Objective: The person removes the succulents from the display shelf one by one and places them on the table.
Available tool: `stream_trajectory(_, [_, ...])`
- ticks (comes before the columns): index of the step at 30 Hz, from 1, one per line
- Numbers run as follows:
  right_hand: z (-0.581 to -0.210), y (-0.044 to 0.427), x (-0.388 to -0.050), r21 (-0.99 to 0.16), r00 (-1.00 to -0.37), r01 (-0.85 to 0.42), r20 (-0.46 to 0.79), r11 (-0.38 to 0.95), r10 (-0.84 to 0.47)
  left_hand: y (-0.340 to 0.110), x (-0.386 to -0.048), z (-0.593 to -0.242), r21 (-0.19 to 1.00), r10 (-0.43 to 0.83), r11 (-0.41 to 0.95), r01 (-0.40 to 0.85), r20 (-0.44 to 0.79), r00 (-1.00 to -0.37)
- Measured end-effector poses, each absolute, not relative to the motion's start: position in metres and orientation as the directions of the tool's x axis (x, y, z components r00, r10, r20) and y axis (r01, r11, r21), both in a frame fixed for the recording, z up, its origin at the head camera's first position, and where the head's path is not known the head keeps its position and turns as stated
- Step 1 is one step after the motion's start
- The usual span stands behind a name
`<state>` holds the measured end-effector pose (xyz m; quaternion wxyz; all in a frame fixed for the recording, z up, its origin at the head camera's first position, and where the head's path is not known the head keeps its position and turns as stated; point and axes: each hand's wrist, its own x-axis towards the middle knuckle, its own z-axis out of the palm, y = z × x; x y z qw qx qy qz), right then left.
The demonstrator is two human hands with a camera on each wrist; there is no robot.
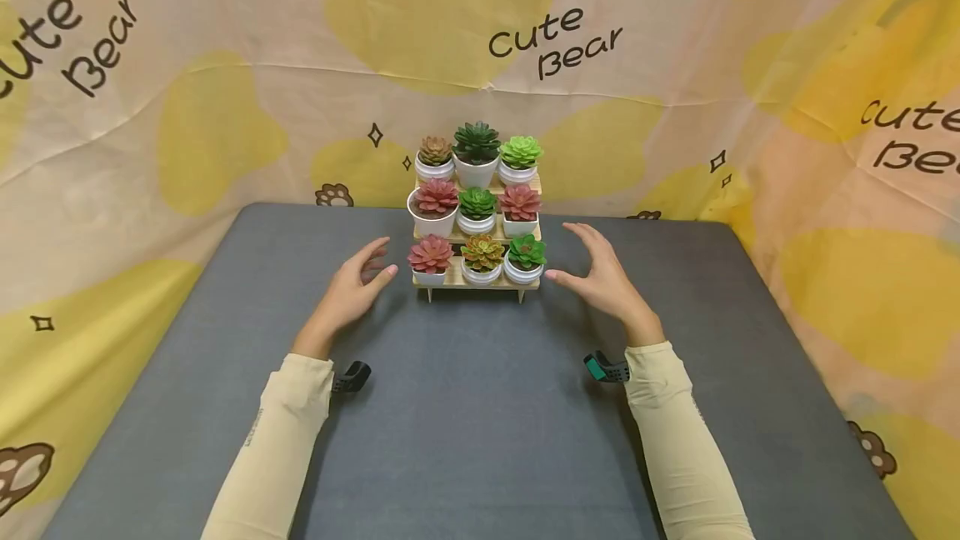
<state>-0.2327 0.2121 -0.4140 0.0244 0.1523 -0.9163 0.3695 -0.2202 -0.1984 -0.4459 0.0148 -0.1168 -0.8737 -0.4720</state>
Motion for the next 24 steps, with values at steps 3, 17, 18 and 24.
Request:
stream_trajectory(3, [-0.415, 0.21, -0.232, -0.684, -0.946, -0.313, 0.163, 0.66, -0.28, -0.196, -0.223, -0.453, 0.873, 0.223, 0.435, 0.22, 0.132, -0.966])
stream_trajectory(17, [-0.42, 0.203, -0.232, -0.789, -0.935, -0.315, 0.163, 0.528, -0.314, -0.186, -0.228, -0.473, 0.991, 0.316, 0.131, 0.04, -0.004, -0.949])
stream_trajectory(18, [-0.421, 0.202, -0.232, -0.795, -0.934, -0.316, 0.167, 0.517, -0.314, -0.186, -0.228, -0.475, 0.991, 0.313, 0.127, 0.037, -0.005, -0.95])
stream_trajectory(24, [-0.424, 0.199, -0.231, -0.827, -0.935, -0.313, 0.182, 0.466, -0.305, -0.181, -0.225, -0.479, 0.992, 0.303, 0.107, 0.061, 0.026, -0.953])
